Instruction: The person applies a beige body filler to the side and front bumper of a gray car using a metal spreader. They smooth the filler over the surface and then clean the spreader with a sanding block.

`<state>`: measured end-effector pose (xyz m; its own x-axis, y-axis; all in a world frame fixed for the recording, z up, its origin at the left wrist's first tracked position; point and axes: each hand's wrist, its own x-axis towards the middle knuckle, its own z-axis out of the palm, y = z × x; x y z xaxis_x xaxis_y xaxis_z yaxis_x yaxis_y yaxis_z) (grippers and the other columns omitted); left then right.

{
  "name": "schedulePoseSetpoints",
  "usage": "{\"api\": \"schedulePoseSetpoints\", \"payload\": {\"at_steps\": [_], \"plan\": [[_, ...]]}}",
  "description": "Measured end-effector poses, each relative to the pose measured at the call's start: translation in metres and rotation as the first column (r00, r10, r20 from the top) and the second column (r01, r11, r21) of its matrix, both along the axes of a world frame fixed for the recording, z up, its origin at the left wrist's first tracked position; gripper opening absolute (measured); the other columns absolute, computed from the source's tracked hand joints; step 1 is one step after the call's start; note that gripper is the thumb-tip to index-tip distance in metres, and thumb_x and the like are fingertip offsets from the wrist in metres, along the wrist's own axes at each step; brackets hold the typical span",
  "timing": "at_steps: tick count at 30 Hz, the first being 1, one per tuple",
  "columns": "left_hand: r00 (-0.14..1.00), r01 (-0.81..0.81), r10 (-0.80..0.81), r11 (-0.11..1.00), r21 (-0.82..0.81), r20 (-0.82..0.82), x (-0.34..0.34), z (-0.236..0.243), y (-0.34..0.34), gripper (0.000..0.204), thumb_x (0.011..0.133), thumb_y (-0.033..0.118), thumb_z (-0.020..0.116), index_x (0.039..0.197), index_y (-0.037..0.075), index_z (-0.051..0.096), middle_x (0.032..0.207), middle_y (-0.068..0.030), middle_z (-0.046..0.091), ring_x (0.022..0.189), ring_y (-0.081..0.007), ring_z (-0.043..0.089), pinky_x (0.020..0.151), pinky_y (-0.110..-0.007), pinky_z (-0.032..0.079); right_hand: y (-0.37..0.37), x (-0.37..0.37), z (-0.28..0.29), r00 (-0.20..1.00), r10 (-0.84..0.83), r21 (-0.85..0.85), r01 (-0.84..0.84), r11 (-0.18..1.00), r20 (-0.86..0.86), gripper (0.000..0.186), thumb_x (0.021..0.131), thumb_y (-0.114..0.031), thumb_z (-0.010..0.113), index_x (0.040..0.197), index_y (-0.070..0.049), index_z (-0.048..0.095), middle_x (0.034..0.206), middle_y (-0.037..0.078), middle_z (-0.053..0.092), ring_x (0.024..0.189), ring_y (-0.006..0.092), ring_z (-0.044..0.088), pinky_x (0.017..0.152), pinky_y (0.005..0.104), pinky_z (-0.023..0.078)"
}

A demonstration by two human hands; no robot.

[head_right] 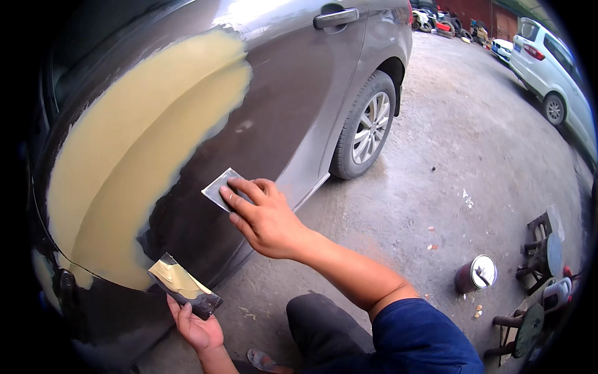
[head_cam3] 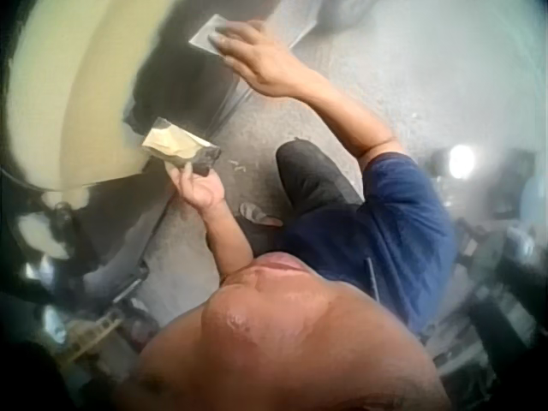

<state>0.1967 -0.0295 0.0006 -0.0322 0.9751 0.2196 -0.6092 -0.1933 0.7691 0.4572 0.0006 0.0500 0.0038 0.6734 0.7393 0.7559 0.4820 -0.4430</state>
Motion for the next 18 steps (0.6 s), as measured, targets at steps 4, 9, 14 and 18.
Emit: {"api": "schedulePoseSetpoints", "payload": {"at_steps": [4,9,14,18], "plan": [[0.996,0.063,-0.063,0.998,-0.01,0.065,0.014,-0.005,0.0,0.063,0.079,0.004,0.045,0.141,-0.002,0.034,0.137,-0.0168,0.045,0.126,-0.029,0.045,0.108,-0.043,0.033,-0.039,-0.054,-0.049,0.628,0.679,0.03,-0.726,0.687,-0.38,0.042,0.094,-0.017,0.057,0.134,-0.006,0.052,0.139,0.017,0.043,0.125,0.0334,0.044,0.104,0.0403,0.037],[0.995,0.059,-0.052,0.995,-0.081,0.091,-0.007,-0.003,0.001,0.062,0.08,0.003,0.045,0.141,0.001,0.035,0.136,-0.0141,0.047,0.126,-0.0265,0.046,0.108,-0.041,0.035,-0.04,-0.07,-0.114,0.805,0.561,-0.249,-0.594,0.765,-0.196,0.038,0.095,-0.016,0.055,0.131,-0.004,0.055,0.136,0.017,0.047,0.125,0.0327,0.046,0.104,0.0399,0.037],[0.996,-0.026,0.031,0.998,-0.065,0.087,-0.038,-0.004,-0.004,0.062,0.081,-0.001,0.044,0.142,-0.002,0.031,0.136,-0.0184,0.046,0.126,-0.028,0.044,0.109,-0.045,0.032,-0.044,-0.087,-0.15,0.43,0.26,-0.187,-0.756,0.627,-0.865,0.041,0.095,-0.018,0.056,0.133,-0.001,0.051,0.134,0.015,0.049,0.125,0.0276,0.047,0.103,0.0405,0.04],[0.995,-0.095,0.096,0.995,-0.023,0.025,-0.05,-0.013,0.0,0.062,0.081,0.0,0.044,0.142,0.0,0.033,0.139,-0.0165,0.043,0.129,-0.0277,0.042,0.109,-0.045,0.031,-0.043,-0.093,-0.136,-0.113,0.028,0.11,-0.828,0.549,-0.993,0.039,0.09,-0.01,0.064,0.126,0.002,0.053,0.119,0.015,0.06,0.109,0.0228,0.059,0.094,0.0421,0.049]]}}
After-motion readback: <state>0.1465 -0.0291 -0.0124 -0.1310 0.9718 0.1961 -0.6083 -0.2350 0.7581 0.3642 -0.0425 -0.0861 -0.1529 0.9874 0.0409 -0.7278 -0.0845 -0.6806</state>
